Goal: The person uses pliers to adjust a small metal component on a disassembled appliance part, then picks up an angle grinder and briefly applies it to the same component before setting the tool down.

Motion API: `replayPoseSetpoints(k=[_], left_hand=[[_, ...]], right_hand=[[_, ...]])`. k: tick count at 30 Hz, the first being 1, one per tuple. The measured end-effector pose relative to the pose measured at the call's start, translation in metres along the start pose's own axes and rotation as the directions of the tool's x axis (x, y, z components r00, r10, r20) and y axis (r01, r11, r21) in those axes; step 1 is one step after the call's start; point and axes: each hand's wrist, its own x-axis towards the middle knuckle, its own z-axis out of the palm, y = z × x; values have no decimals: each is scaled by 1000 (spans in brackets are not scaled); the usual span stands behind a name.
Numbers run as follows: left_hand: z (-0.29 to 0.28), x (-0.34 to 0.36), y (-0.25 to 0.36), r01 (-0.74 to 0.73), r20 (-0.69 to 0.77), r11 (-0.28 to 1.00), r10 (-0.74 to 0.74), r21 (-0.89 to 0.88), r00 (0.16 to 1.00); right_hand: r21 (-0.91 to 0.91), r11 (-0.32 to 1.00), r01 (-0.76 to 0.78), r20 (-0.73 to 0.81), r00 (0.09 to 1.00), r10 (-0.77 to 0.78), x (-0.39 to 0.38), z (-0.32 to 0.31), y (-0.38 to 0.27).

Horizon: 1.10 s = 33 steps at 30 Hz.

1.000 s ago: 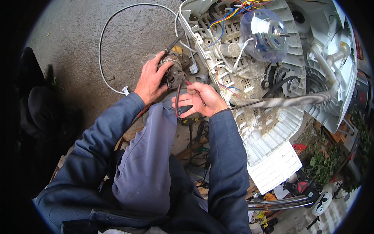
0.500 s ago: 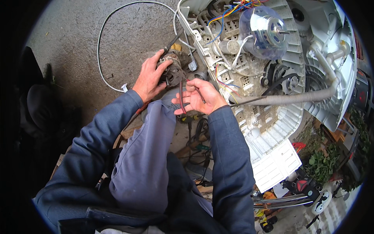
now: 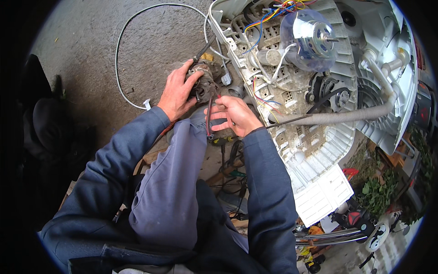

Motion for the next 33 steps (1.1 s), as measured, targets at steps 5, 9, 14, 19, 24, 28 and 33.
replayPoseSetpoints(k=[5, 9, 14, 19, 24, 28, 33], left_hand=[[0, 1, -2, -24, 10, 1000, 24, 2, 1000], [-2, 1, -2, -31, 17, 1000, 31, -5, 999], [-1, 2, -4, -22, 28, 1000, 22, -17, 999], [0, 4, -6, -21, 34, 999, 22, -30, 999], [2, 10, -7, -25, 36, 999, 27, -42, 999], [1, 7, -8, 25, 29, 999, -24, -23, 999], [2, 10, -5, 66, 36, 998, -65, -13, 997]], right_hand=[[-141, 989, -37, -47, 998, 31, -1, 0, -8], [-135, 986, -100, -48, 994, 94, -5, 1, -23], [43, 994, -98, 19, 995, 98, -1, -2, -25], [109, 992, -58, 61, 997, 51, 4, -10, -16], [380, 908, -176, 374, 927, 23, 33, -50, 2], [176, 979, -101, 118, 990, 80, 28, -24, -8], [-112, 993, -37, -87, 996, 27, 2, 8, -24]])
